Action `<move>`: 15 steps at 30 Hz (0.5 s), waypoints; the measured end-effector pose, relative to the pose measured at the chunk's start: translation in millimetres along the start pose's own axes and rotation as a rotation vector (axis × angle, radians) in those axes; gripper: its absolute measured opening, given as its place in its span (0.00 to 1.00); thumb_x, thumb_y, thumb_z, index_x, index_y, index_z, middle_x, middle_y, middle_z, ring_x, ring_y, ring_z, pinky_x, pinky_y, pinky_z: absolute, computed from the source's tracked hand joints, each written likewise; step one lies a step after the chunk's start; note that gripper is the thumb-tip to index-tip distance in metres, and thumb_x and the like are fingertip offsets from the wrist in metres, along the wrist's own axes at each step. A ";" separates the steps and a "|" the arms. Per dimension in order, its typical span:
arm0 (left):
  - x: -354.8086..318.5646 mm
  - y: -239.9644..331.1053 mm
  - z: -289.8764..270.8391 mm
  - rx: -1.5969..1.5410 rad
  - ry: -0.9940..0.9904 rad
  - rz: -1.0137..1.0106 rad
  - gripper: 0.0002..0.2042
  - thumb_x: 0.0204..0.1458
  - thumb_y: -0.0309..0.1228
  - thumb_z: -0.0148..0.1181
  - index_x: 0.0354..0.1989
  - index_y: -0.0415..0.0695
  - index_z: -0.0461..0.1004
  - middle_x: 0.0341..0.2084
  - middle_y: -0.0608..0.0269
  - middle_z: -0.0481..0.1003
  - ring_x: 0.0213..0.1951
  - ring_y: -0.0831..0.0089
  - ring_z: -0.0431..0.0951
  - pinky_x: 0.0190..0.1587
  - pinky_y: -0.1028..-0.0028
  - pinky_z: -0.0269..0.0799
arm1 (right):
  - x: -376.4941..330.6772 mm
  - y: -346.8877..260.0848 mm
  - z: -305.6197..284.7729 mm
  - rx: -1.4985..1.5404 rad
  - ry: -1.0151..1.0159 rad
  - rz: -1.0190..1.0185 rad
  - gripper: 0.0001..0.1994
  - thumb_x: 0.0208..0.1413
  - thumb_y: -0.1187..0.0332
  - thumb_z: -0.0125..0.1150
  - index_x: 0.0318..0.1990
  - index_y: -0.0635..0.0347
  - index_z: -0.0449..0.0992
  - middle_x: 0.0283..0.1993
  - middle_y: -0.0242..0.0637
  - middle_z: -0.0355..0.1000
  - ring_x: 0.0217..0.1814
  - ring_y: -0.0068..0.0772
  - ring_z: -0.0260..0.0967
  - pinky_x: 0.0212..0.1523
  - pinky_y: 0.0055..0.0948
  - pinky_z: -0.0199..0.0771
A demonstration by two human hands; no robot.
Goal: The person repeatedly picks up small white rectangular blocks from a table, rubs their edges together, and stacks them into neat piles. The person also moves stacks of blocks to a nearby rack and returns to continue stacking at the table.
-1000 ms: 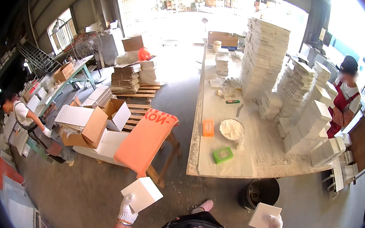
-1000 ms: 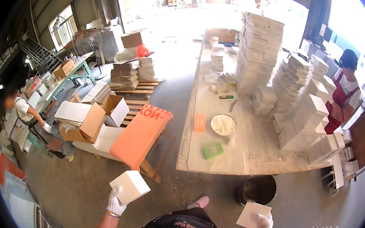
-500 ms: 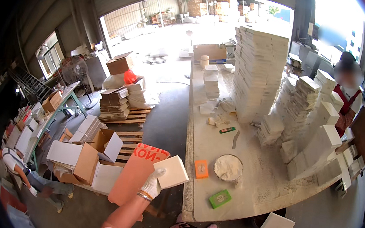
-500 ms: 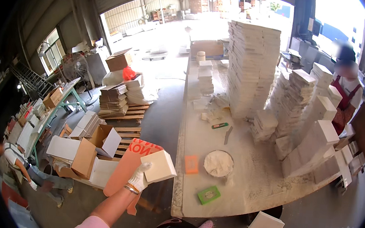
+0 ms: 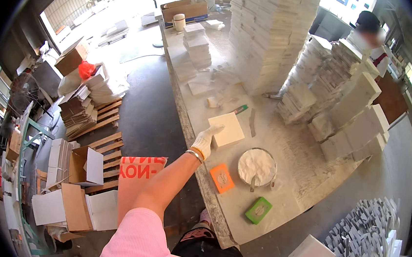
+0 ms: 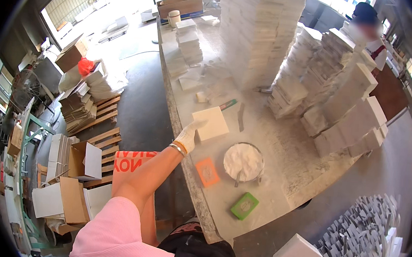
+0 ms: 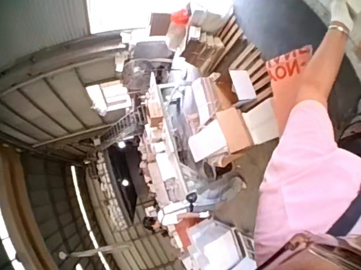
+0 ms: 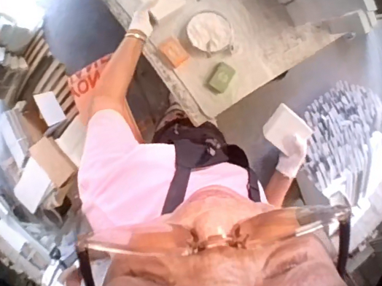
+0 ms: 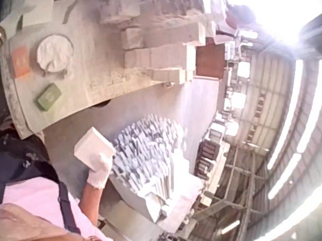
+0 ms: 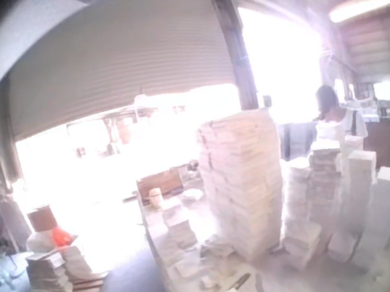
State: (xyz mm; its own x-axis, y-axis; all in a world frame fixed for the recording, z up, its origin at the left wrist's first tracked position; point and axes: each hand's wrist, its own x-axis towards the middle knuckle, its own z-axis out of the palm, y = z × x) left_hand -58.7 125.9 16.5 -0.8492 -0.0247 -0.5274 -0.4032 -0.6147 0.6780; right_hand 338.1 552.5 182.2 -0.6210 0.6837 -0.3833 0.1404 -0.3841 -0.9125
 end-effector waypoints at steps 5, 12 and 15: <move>24.9 -5.1 13.3 -0.012 -0.057 -0.028 0.31 0.39 0.46 0.78 0.49 0.40 0.77 0.40 0.62 0.78 0.39 0.71 0.77 0.40 0.72 0.72 | -18.0 5.4 25.8 0.088 0.044 0.020 0.16 0.56 0.72 0.58 0.52 0.65 0.71 0.39 0.34 0.70 0.38 0.27 0.69 0.40 0.27 0.74; 14.1 50.7 11.8 0.652 -0.158 -0.215 0.41 0.47 0.64 0.65 0.54 0.34 0.74 0.45 0.54 0.78 0.45 0.63 0.80 0.41 0.60 0.77 | 8.0 6.2 92.8 -0.013 -0.227 -0.118 0.27 0.51 0.62 0.63 0.57 0.63 0.69 0.50 0.39 0.73 0.49 0.35 0.75 0.47 0.35 0.79; -1.5 72.2 13.4 0.889 -0.239 -0.180 0.46 0.48 0.69 0.59 0.55 0.31 0.73 0.47 0.51 0.78 0.46 0.60 0.81 0.42 0.60 0.77 | 20.7 -7.5 155.1 -0.136 -0.293 -0.138 0.28 0.51 0.60 0.65 0.58 0.65 0.69 0.51 0.39 0.73 0.50 0.35 0.74 0.48 0.34 0.78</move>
State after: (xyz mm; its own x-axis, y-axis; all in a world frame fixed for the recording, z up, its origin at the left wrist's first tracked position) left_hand -91.1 92.2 73.1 -0.7562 0.2358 -0.6103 -0.5643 0.2372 0.7908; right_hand 204.5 473.3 203.2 -0.8336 0.5083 -0.2162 0.1292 -0.2012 -0.9710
